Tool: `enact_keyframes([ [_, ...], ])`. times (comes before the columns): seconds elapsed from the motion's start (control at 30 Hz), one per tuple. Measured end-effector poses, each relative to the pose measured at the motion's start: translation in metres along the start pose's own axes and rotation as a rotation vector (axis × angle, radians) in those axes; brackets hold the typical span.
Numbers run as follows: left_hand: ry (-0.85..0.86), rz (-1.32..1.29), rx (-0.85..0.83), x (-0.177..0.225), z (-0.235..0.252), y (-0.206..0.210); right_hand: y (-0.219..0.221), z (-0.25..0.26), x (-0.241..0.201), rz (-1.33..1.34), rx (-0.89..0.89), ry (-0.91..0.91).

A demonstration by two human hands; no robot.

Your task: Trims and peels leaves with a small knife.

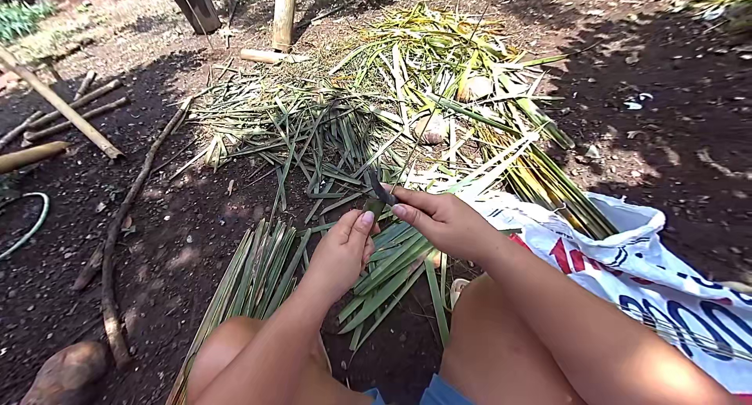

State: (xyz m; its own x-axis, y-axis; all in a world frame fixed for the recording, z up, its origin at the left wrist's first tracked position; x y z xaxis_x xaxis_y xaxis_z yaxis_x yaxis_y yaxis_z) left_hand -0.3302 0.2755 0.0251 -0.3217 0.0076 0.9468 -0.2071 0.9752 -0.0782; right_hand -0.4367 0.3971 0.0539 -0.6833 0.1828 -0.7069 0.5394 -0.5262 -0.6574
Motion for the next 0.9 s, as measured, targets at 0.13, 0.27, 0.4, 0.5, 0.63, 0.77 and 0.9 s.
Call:
enact_keyframes([
  [0.13, -0.014, 0.027, -0.015, -0.002, -0.002, -0.001, -0.019, 0.000, 0.007, 0.028, 0.068, 0.032],
  [0.27, -0.006, 0.063, -0.022, -0.004, -0.001, -0.004, -0.018, 0.000, 0.021, 0.251, 0.028, 0.101],
  [0.4, -0.004, 0.100, -0.021, -0.004, -0.003, -0.006, -0.014, 0.000, 0.023, 0.482, -0.027, 0.114],
  [0.5, 0.000, 0.119, -0.025, -0.003, -0.003, -0.006, -0.013, -0.001, 0.025, 0.589, -0.048, 0.140],
  [0.63, 0.013, 0.140, -0.017, -0.003, -0.002, -0.007, -0.013, -0.002, 0.027, 0.659, -0.063, 0.171],
  [0.77, 0.031, 0.195, 0.013, 0.000, -0.002, -0.008, -0.013, -0.003, 0.028, 0.672, -0.036, 0.190],
  [0.9, 0.025, 0.263, 0.043, -0.001, -0.003, -0.011, -0.033, -0.004, 0.038, 0.700, 0.112, 0.264],
])
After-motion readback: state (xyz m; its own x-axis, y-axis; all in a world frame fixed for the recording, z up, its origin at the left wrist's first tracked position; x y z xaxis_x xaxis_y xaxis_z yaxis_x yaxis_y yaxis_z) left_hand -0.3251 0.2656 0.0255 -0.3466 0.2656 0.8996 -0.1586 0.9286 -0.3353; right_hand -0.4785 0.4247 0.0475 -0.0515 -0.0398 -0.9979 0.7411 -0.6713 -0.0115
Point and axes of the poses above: each hand's wrist, its own z-axis towards the middle knuckle, its own y-axis out of the palm, x = y × z, the point moved 8 cm from there along z, towards the middle knuckle, and after that the axes turned 7 degrees about -y, right-handed, at the moved point
